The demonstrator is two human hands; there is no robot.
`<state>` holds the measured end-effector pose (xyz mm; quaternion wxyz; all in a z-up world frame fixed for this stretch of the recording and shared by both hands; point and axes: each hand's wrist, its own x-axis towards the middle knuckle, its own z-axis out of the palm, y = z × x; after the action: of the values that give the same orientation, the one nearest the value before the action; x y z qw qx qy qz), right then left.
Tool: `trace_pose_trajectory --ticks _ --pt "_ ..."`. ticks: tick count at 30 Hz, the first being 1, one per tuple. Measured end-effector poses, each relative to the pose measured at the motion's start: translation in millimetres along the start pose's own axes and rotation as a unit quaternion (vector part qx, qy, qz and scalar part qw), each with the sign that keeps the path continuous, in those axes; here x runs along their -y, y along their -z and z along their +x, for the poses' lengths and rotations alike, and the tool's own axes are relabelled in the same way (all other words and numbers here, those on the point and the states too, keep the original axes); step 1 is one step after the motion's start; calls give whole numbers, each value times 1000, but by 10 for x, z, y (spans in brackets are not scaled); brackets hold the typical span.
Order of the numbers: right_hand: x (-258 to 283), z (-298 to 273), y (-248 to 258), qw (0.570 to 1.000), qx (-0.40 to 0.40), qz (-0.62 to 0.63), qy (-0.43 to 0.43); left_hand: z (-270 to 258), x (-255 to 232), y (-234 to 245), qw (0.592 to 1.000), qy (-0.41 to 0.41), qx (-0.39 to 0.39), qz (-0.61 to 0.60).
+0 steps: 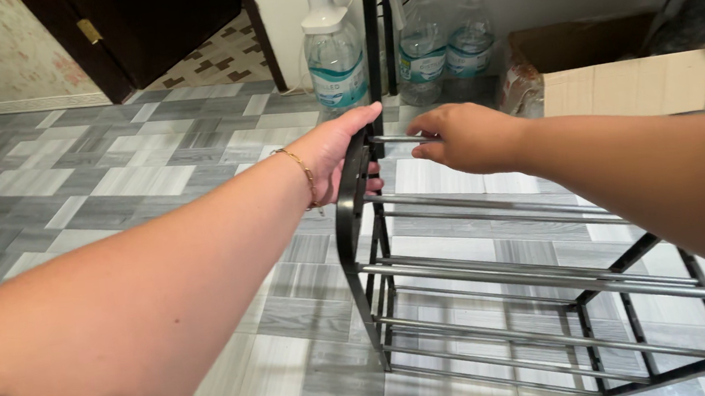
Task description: The person disassembles a metal rack by removing horizontal rods one by one. The rods are placed on the floor beside the rack as they are removed.
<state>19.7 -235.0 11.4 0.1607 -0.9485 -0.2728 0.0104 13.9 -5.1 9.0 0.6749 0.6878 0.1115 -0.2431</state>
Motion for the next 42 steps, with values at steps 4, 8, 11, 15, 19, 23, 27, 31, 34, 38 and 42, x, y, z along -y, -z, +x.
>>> trace_pose_trajectory --ticks 4,8,11,15,19,23,27,31,34,38,42 --pt "-79 -169 143 1000 7 -24 -18 47 -79 7 999 34 -1 38" --pt "-208 -382 312 998 12 -17 -67 50 -149 -1 995 54 -15 80" --pt "-423 -607 474 997 -32 -29 -59 30 -212 -21 990 10 -43 133" --pt "-1009 -1079 832 955 -154 -16 -254 52 -435 -192 874 -217 -203 384" --pt "-1652 -1637 998 903 -302 -4 -307 202 -644 -775 807 -369 -210 411" --pt "-1868 -2026 1046 867 -287 -4 -407 373 -650 -1546 775 -434 -99 448" --pt "-1688 -2215 1138 817 -181 59 -544 543 -516 -2195 767 -442 13 465" --pt "-1516 -2233 1119 805 -186 188 -530 705 -317 -2838 733 -465 102 487" --pt "-1439 -2265 1151 802 -191 224 -519 730 -234 -3228 736 -427 127 510" --pt "-1386 -2257 1160 811 -174 201 -521 701 -178 -3498 729 -406 105 541" --pt "-1353 -2264 1179 829 -150 100 -529 696 -169 -3453 758 -368 94 530"
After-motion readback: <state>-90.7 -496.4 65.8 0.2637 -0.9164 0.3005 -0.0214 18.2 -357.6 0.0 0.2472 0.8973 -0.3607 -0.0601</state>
